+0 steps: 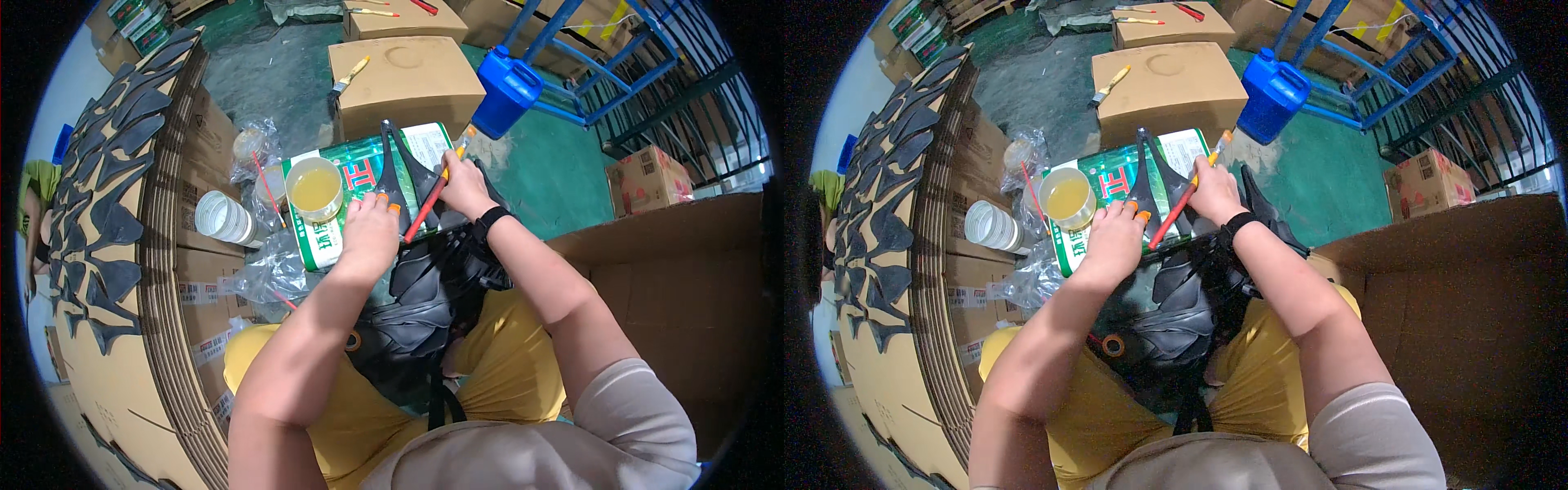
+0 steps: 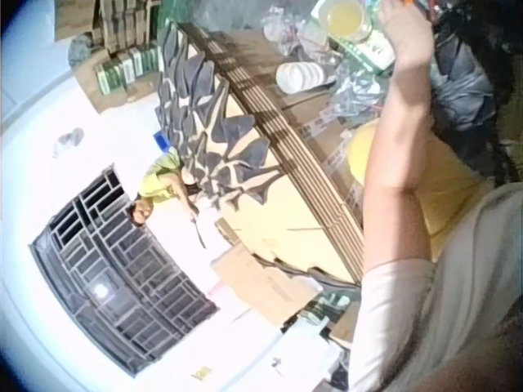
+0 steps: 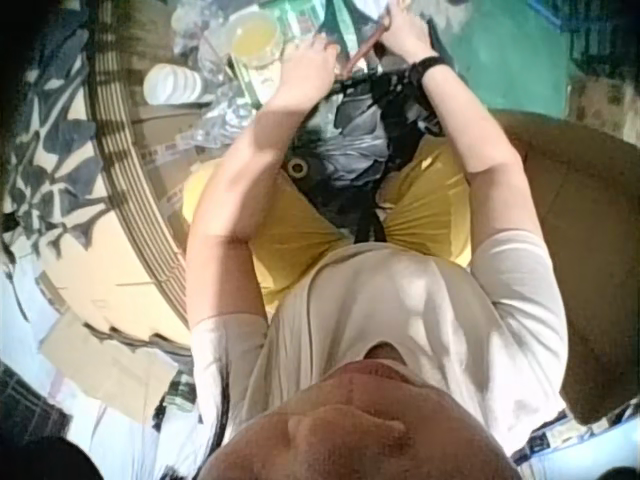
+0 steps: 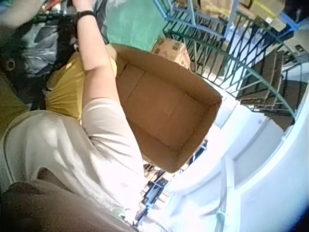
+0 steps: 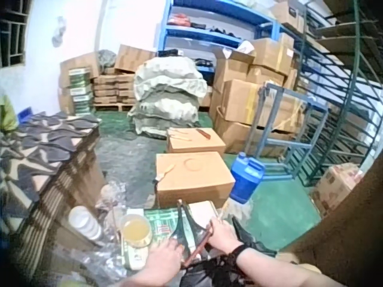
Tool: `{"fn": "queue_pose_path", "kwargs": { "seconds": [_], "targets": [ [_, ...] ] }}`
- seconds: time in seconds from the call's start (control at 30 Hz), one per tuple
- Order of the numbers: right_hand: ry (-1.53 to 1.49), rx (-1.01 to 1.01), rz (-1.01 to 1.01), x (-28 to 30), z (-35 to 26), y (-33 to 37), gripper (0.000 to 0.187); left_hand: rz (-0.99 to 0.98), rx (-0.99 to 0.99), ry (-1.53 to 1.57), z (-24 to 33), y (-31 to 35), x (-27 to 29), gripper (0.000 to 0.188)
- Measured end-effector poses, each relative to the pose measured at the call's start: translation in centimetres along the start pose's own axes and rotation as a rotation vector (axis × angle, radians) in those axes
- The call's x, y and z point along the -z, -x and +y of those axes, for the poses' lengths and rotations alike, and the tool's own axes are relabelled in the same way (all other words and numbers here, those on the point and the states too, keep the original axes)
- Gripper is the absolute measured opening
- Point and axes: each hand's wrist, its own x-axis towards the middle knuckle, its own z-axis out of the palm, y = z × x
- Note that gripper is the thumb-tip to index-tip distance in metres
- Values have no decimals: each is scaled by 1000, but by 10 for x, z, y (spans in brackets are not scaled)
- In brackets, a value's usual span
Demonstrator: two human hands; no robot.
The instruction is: Applying liquid glue or coating to plastic components with a brush.
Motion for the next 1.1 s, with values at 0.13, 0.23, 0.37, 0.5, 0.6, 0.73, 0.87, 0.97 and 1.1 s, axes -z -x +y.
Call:
{"fn": "queue_pose_path", "kwargs": {
  "seconds": [0.13,0.23,0.37,0.5,0.6,0.73,0.87,0.97,1.1],
  "targets": [
    [32,40,83,10,4,-1,35,21,0,-23,2,1,-2,22],
    [-183,45,228,32,6,-10,36,22,-1,-26,4,2,1,22],
    [-1054,215,189,81,-41,-22,19,28,21,-46,9,11,21,22],
    [-1068,136,-50,117,-83,-7,43,-16,-46,-38,19,30,66,21],
    [-1032,154,-53,109,-112,-4,43,-214,-201,41,24,51,82,16],
    [-886,360,-8,66,-146,-16,27,-400,-232,60,33,67,84,17],
    [-612,453,15,40,-165,-22,26,-561,-234,35,33,67,87,18],
    [-602,423,-17,21,-173,-22,28,-546,-187,73,26,71,91,19],
    [-520,426,-12,21,-178,-25,30,-549,-171,84,20,75,93,19]
  ]
}}
